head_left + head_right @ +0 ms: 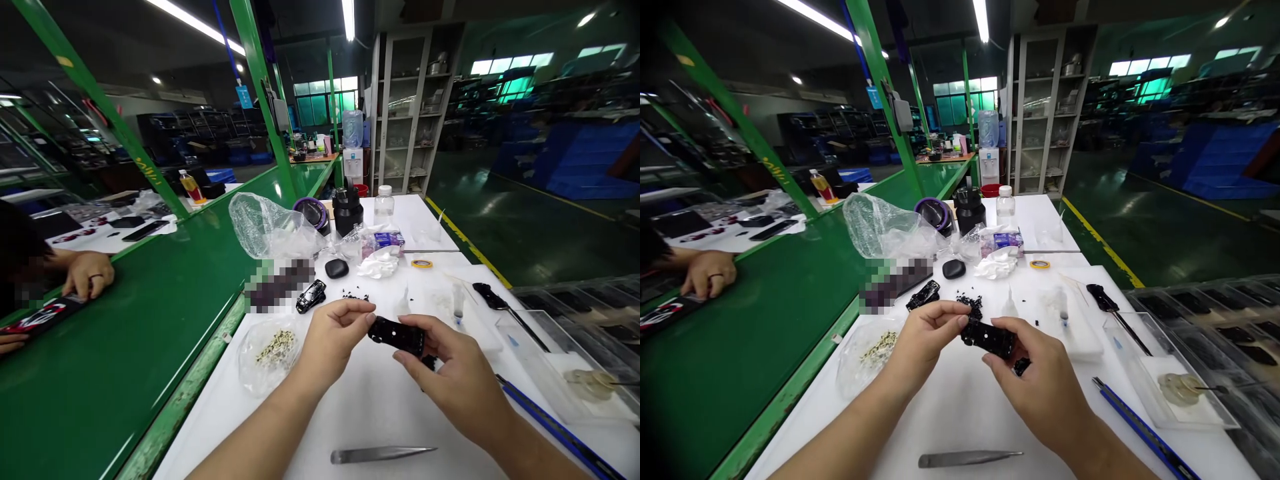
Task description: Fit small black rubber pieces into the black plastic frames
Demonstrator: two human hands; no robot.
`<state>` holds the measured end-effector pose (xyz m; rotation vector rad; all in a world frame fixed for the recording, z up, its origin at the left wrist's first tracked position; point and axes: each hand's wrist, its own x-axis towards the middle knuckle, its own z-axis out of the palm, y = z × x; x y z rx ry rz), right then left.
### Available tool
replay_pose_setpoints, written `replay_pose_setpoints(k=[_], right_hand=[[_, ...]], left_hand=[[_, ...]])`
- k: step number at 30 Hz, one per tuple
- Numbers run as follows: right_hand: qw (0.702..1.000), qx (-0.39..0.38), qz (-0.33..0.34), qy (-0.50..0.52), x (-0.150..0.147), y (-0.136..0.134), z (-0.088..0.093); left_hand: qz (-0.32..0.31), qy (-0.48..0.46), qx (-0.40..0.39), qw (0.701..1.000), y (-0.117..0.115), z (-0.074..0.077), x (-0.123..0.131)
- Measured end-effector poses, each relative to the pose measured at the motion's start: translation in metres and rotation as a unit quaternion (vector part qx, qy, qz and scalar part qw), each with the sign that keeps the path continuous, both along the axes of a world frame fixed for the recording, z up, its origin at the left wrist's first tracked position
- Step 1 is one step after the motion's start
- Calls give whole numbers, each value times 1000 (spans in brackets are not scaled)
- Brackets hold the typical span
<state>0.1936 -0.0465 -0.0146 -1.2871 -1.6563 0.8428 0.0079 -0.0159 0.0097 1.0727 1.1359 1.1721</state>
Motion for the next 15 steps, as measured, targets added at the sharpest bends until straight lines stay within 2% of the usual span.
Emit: replay_pose_setpoints(k=[10, 15], right_hand=[[995, -51, 21, 79, 0, 2, 0], [996, -48, 6, 71, -1, 2, 0]], left_hand=[[6, 65, 53, 997, -4, -4, 1], [-3, 49, 33, 998, -3, -3, 1]])
